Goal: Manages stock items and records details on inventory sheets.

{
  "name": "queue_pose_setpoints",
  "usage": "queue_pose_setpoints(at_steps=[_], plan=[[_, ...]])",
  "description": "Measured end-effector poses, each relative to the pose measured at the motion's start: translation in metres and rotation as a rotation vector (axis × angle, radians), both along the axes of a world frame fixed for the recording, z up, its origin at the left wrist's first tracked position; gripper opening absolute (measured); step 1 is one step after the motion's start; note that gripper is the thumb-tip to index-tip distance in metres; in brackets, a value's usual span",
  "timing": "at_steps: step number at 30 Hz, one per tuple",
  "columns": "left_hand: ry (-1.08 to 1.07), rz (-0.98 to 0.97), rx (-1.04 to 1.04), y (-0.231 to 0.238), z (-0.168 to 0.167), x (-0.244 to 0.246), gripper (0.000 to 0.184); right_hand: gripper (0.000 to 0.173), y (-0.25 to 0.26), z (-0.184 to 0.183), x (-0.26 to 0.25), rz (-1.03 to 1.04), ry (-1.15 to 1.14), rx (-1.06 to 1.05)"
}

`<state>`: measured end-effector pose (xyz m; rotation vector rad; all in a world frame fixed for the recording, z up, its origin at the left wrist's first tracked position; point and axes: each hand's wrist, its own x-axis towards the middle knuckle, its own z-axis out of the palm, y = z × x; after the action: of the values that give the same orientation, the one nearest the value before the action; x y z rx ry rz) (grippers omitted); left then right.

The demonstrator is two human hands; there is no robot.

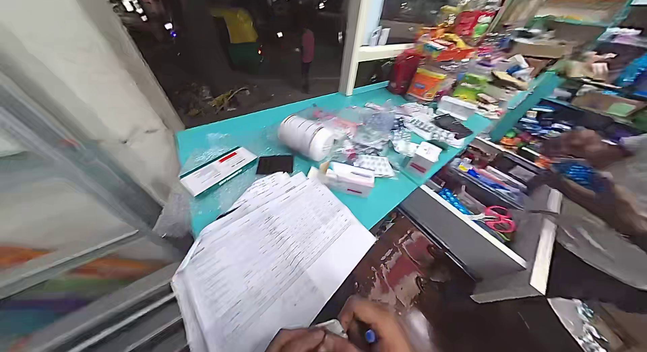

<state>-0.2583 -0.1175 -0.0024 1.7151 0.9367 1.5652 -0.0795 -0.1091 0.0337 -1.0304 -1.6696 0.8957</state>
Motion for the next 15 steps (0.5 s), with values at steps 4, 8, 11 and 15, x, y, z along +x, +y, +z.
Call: queue_pose_setpoints(at_steps=[4, 8, 11, 15], plan=[[-0.056, -0.025, -0.092, -0.008, 0.008, -0.001, 0.013, 0.015, -0.005, 0.0, 0.0, -0.01, -0.016, -0.017], [-0.22, -0.058, -0.095, -0.008, -0.009, 0.001, 0.013, 0.012, -0.009, -0.004, 0.0, 0.003, -0.051, -0.01], [-0.321, -0.113, -0.14, -0.009, -0.015, -0.002, 0.013, 0.013, -0.009, -0.005, -0.002, 0.017, -0.101, -0.002], [-0.355, -0.135, -0.173, -0.011, -0.019, -0.005, 0.013, 0.014, -0.009, -0.008, -0.006, 0.02, -0.143, 0.011]])
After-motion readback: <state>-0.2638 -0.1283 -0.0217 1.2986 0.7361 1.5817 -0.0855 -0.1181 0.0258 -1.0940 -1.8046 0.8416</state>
